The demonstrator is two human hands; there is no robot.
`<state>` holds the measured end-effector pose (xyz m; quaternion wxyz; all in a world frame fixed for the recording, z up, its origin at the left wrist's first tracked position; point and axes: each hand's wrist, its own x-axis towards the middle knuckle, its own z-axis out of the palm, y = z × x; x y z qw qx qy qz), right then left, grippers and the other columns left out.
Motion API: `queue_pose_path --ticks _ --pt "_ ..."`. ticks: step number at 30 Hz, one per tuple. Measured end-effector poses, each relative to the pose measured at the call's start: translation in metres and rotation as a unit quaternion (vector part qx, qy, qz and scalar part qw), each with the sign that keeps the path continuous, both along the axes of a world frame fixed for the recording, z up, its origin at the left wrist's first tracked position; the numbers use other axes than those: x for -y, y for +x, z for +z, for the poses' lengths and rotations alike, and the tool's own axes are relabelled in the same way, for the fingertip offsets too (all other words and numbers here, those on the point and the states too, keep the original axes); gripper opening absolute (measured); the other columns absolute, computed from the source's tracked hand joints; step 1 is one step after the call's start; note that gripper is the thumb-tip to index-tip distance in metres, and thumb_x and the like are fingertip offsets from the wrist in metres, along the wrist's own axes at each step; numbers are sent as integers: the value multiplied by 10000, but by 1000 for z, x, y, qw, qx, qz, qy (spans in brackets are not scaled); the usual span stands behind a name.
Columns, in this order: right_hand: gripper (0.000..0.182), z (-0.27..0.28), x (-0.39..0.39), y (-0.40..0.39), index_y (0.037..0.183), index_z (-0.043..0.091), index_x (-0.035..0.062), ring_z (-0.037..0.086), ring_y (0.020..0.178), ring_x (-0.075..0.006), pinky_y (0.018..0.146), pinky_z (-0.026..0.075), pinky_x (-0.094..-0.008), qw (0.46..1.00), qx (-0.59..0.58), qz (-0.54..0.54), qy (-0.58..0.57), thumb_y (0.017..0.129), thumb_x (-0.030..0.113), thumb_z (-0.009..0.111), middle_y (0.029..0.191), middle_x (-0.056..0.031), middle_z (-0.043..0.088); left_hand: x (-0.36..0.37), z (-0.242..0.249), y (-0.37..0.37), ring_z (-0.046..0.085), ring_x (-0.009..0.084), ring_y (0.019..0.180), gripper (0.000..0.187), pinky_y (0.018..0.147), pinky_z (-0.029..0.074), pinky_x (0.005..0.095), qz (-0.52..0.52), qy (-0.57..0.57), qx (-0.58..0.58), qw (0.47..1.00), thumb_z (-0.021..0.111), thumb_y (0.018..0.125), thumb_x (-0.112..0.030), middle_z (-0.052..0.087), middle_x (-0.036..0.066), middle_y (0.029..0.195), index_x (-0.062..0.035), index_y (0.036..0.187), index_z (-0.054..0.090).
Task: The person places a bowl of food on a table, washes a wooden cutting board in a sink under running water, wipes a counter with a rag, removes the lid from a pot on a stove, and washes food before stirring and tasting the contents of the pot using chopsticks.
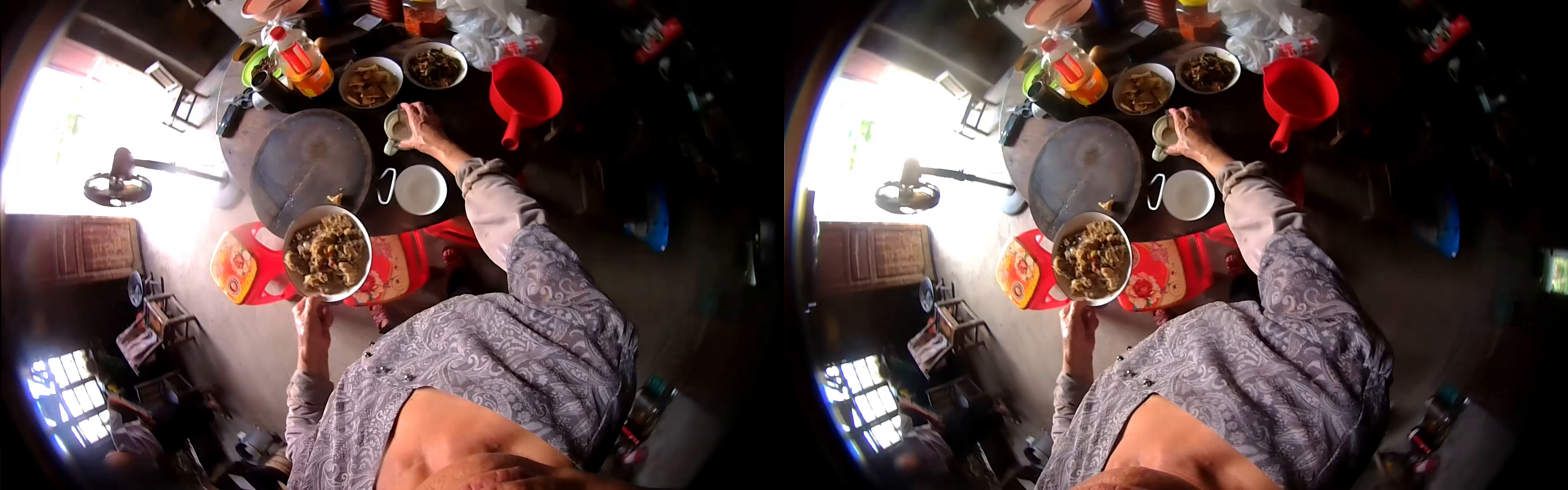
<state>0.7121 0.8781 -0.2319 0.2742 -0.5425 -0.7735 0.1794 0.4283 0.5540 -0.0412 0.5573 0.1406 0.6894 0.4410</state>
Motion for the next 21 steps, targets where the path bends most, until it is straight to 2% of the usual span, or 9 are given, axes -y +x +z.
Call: queue_pose_path --ticks 3,5,9,11,15,17,21 --pt "896 3 1 5 1267 423 94 477 1074 -329 906 426 -447 999 -6 31 -19 506 311 842 1167 -107 477 -23 -7 17 327 47 401 242 367 228 198 6 13 -21 1000 532 858 -134 398 -39 525 -95 631 459" --pt "848 15 2 10 1256 430 100 469 1094 -317 905 424 -443 998 33 42 -38 524 284 817 1180 -101 474 -51 -1 39 322 43 402 254 364 225 200 25 22 -39 999 525 850 -141 385 -48 528 -108 613 442" --pt "838 16 0 21 1257 426 107 463 1122 -308 900 426 -435 996 34 53 -67 526 278 798 1213 -91 461 -101 -22 49 334 32 425 285 377 233 197 -20 13 -27 999 507 884 -171 362 -61 523 -114 615 433" --pt "860 12 -7 25 1279 409 112 459 1135 -310 911 423 -438 995 22 69 -72 530 270 803 1230 -87 453 -135 -36 60 350 19 449 288 388 239 184 -108 145 -66 981 500 913 -196 449 -41 539 -93 644 493" --pt "913 27 -8 13 1329 370 117 415 1186 -310 939 391 -481 989 25 102 -100 547 305 803 1277 -89 419 -150 -37 77 373 11 463 256 395 263 159 -47 98 -15 994 512 919 -211 601 32 638 -45 735 575" --pt "942 29 -7 7 1321 380 103 419 1153 -296 904 384 -481 988 49 115 -89 516 313 821 1236 -89 432 -148 -38 77 382 13 458 233 393 273 150 -9 65 1 998 520 911 -207 652 73 697 -23 791 598" --pt "916 39 4 13 1285 404 79 431 1129 -296 904 399 -464 989 82 102 -70 501 305 821 1199 -98 445 -150 -29 86 366 28 421 173 369 258 161 -2 34 4 999 521 868 -153 671 140 743 -10 804 594"
